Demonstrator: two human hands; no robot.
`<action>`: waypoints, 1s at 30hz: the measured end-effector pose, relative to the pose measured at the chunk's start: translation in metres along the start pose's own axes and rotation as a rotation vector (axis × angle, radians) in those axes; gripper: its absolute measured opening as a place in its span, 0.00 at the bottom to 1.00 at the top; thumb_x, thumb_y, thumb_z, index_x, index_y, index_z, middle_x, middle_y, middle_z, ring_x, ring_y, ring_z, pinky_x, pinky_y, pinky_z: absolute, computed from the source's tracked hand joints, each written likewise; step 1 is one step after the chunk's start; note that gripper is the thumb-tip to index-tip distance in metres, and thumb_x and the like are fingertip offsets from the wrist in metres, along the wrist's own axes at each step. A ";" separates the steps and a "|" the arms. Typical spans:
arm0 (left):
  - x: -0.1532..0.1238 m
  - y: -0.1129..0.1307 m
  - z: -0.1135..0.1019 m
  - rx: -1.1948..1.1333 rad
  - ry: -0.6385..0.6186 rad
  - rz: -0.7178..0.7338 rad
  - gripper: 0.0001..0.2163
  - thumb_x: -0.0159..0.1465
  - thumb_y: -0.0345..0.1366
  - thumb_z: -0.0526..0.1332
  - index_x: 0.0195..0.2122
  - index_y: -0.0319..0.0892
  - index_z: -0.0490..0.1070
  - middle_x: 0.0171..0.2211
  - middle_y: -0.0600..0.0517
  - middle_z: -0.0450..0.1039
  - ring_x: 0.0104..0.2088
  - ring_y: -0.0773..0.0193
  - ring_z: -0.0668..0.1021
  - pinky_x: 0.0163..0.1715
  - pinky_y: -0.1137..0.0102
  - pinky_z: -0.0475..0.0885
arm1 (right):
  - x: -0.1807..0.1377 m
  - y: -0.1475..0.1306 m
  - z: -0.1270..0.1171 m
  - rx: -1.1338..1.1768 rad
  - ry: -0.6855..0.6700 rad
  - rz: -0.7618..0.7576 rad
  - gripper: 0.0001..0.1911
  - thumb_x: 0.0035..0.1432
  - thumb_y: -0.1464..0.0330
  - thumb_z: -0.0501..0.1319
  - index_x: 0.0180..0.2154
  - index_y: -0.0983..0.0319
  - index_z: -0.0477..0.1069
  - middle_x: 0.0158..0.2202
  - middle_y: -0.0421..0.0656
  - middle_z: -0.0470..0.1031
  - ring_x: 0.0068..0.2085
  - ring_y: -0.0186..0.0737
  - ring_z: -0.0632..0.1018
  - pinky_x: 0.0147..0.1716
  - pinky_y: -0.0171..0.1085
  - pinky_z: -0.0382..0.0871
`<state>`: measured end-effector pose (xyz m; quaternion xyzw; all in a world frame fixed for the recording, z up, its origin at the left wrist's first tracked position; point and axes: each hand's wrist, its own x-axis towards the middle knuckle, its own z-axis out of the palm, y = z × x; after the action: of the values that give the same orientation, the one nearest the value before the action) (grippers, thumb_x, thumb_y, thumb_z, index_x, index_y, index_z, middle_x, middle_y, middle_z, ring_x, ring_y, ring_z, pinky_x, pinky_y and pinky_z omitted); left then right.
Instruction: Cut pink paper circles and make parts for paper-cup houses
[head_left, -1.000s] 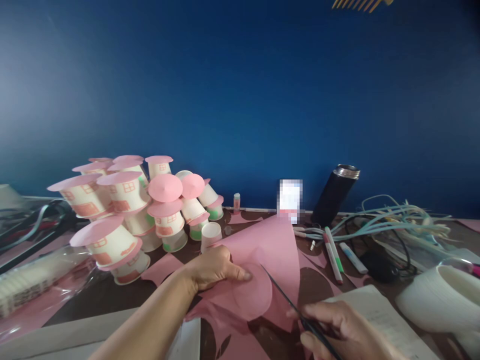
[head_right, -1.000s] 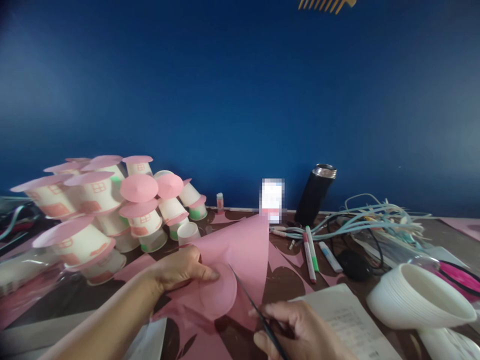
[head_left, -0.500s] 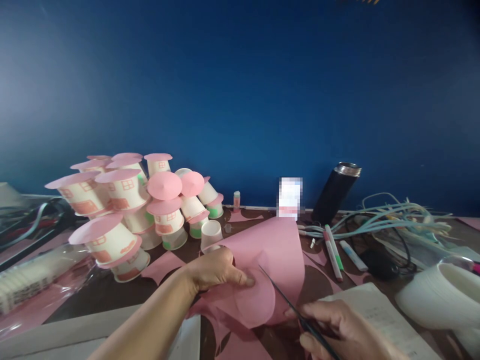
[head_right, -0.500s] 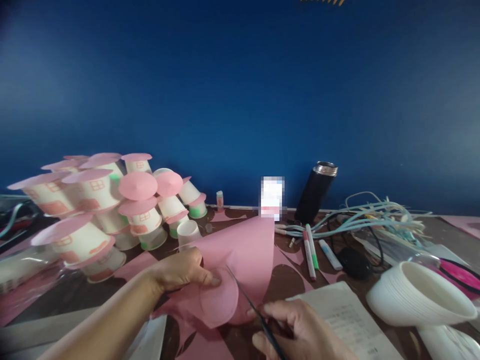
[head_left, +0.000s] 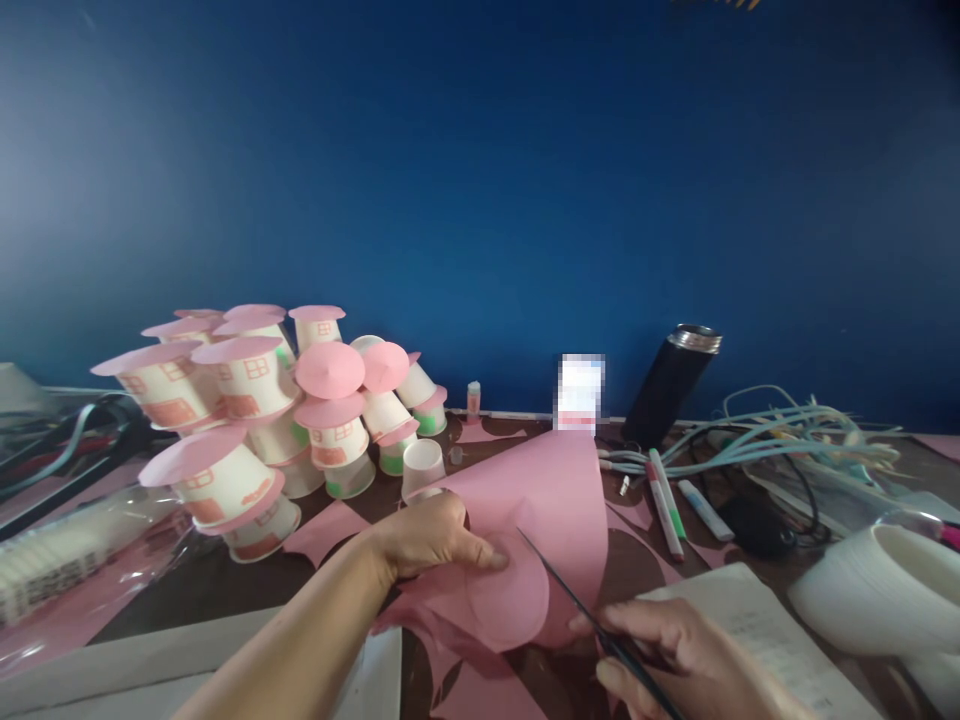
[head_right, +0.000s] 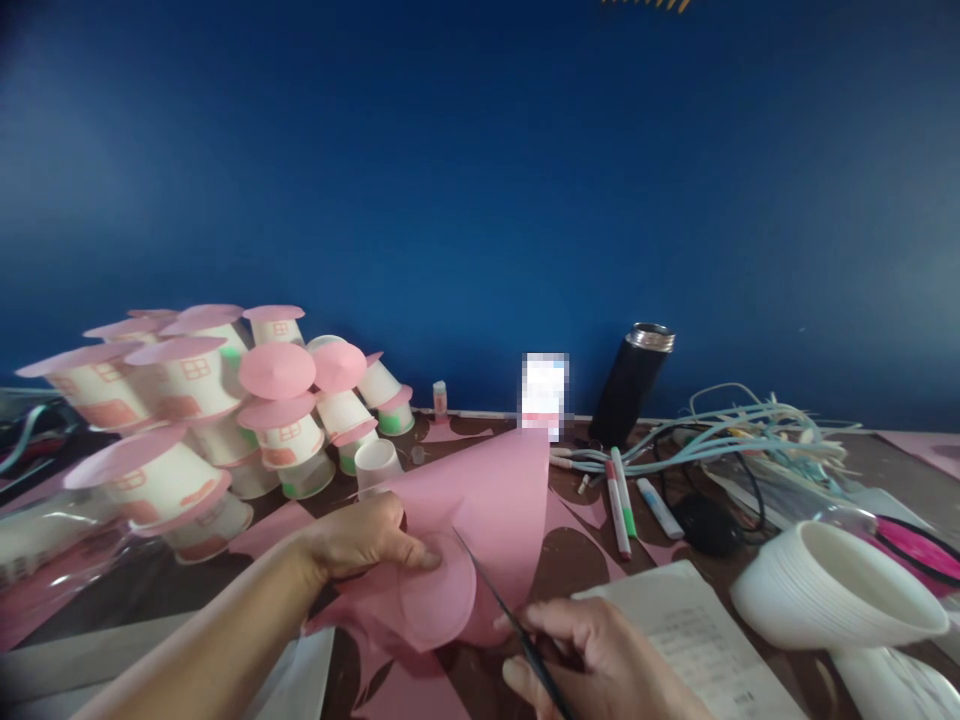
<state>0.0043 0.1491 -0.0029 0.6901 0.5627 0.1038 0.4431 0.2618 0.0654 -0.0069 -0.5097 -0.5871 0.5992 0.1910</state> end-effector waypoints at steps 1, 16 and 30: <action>0.000 0.000 0.000 0.002 -0.002 -0.004 0.29 0.43 0.59 0.69 0.12 0.45 0.54 0.15 0.60 0.49 0.18 0.70 0.54 0.16 0.70 0.46 | 0.000 0.000 0.000 -0.006 0.005 0.008 0.13 0.54 0.60 0.62 0.24 0.62 0.70 0.17 0.32 0.59 0.20 0.28 0.61 0.19 0.29 0.52; 0.004 -0.004 0.000 -0.123 -0.011 0.004 0.27 0.41 0.55 0.73 0.15 0.44 0.56 0.16 0.61 0.50 0.20 0.70 0.55 0.18 0.72 0.48 | 0.002 0.002 0.001 -0.133 0.034 0.026 0.17 0.55 0.58 0.62 0.22 0.62 0.65 0.17 0.33 0.60 0.20 0.29 0.63 0.19 0.30 0.51; 0.019 0.008 0.019 -1.271 0.326 0.277 0.20 0.59 0.49 0.67 0.48 0.44 0.72 0.39 0.50 0.77 0.36 0.61 0.78 0.34 0.69 0.74 | 0.019 0.019 -0.007 0.406 0.323 -0.159 0.33 0.41 0.44 0.70 0.36 0.65 0.74 0.16 0.35 0.68 0.18 0.27 0.65 0.18 0.30 0.50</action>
<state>0.0293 0.1565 -0.0151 0.3362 0.3581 0.5740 0.6552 0.2671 0.0807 -0.0297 -0.5024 -0.4548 0.5987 0.4270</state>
